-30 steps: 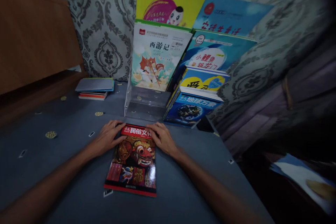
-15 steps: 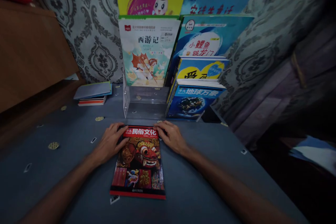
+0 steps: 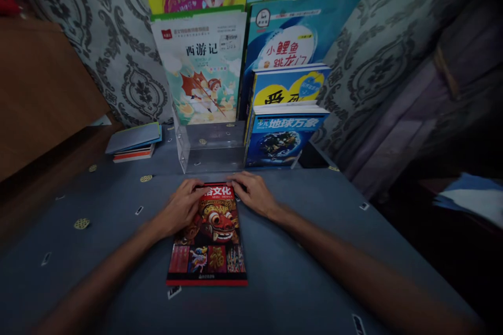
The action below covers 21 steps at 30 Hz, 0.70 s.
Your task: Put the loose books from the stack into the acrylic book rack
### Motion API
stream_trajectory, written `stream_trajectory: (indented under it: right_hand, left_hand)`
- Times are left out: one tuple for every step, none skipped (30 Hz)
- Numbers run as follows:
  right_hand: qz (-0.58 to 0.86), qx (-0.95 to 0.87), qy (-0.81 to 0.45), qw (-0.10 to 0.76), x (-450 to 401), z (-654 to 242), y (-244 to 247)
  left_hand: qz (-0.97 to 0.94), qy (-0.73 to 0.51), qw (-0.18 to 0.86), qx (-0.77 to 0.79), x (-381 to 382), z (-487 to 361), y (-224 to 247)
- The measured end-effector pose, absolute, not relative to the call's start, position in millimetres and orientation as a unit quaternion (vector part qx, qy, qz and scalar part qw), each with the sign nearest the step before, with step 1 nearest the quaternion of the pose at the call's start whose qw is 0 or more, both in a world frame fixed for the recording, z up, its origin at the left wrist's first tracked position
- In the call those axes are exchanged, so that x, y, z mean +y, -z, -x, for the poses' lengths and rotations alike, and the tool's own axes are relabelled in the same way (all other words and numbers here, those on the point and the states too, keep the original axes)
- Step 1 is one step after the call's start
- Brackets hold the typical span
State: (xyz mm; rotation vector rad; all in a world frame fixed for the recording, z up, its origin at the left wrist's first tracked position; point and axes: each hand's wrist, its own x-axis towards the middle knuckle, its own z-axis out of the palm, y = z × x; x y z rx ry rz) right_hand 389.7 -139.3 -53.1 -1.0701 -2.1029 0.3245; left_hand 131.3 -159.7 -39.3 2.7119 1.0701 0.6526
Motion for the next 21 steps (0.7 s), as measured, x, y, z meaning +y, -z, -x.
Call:
stream_trajectory:
  right_hand:
    - [0.417, -0.821, -0.127, 0.370, -138.9, -389.8, 53.4]
    - [0.417, -0.822, -0.126, 0.369, -138.3, -389.9, 53.8]
    - [0.416, -0.822, -0.124, 0.368, -137.9, -390.0, 54.2]
    - [0.417, -0.823, -0.121, 0.367, -137.4, -390.1, 54.5]
    - [0.417, -0.823, -0.120, 0.367, -137.1, -390.2, 54.8]
    - [0.418, -0.822, -0.120, 0.367, -136.8, -390.2, 54.9]
    - [0.418, -0.822, -0.121, 0.367, -136.7, -390.3, 55.0]
    - [0.416, -0.822, -0.122, 0.368, -136.7, -390.3, 55.0]
    - [0.414, -0.823, -0.123, 0.369, -136.9, -390.3, 54.9]
    - [0.410, -0.824, -0.124, 0.370, -137.2, -390.2, 54.9]
    - [0.406, -0.826, -0.124, 0.372, -137.6, -390.2, 54.8]
    - [0.403, -0.826, -0.124, 0.373, -138.1, -390.1, 54.7]
    - [0.402, -0.827, -0.123, 0.374, -138.6, -389.9, 54.7]
    - [0.402, -0.826, -0.122, 0.375, -139.2, -389.7, 54.6]
    - [0.402, -0.827, -0.121, 0.375, -139.7, -389.4, 54.7]
    - [0.401, -0.827, -0.121, 0.375, -140.1, -389.1, 54.9]
    - [0.402, -0.827, -0.120, 0.375, -140.3, -388.8, 55.2]
    - [0.402, -0.827, -0.119, 0.375, -140.2, -388.5, 55.6]
    - [0.402, -0.827, -0.119, 0.375, -140.0, -388.2, 56.1]
    - [0.401, -0.827, -0.118, 0.375, -139.6, -388.0, 56.8]
    - [0.401, -0.827, -0.118, 0.376, -139.1, -387.9, 57.4]
  left_hand:
    - [-0.906, -0.215, 0.076, 0.356, -158.8, -135.8, 38.7]
    - [-0.908, -0.210, 0.074, 0.355, -158.1, -140.1, 38.5]
    - [-0.910, -0.205, 0.070, 0.354, -157.6, -144.1, 38.3]
    - [-0.913, -0.197, 0.066, 0.352, -157.2, -147.8, 38.3]
    - [-0.915, -0.189, 0.062, 0.350, -157.0, -150.9, 38.3]
    - [-0.918, -0.182, 0.058, 0.348, -157.0, -153.5, 38.2]
    - [-0.919, -0.178, 0.055, 0.347, -157.2, -155.4, 38.1]
    - [-0.920, -0.175, 0.054, 0.347, -157.6, -156.9, 37.9]
    - [-0.921, -0.173, 0.053, 0.346, -158.3, -157.9, 37.6]
    - [-0.921, -0.173, 0.054, 0.345, -159.5, -158.7, 37.2]
    - [-0.921, -0.171, 0.056, 0.345, -161.1, -159.3, 36.5]
    - [-0.922, -0.167, 0.059, 0.345, -163.4, -160.0, 35.6]
    - [-0.924, -0.161, 0.063, 0.342, -166.3, -160.7, 34.5]
    - [-0.927, -0.155, 0.068, 0.335, -170.1, -161.6, 33.1]
    - [-0.931, -0.149, 0.073, 0.324, -174.6, -162.4, 31.4]
    - [-0.936, -0.144, 0.080, 0.309, -179.9, -163.3, 29.4]
    - [-0.942, -0.141, 0.089, 0.292, -185.9, -164.0, 27.2]
    - [-0.946, -0.140, 0.099, 0.276, -192.4, -164.5, 24.8]
    - [-0.949, -0.138, 0.107, 0.263, -199.4, -164.7, 22.3]
    - [-0.952, -0.136, 0.113, 0.251, -206.6, -164.5, 20.0]
    - [-0.955, -0.131, 0.117, 0.240, -213.8, -164.0, 17.7]
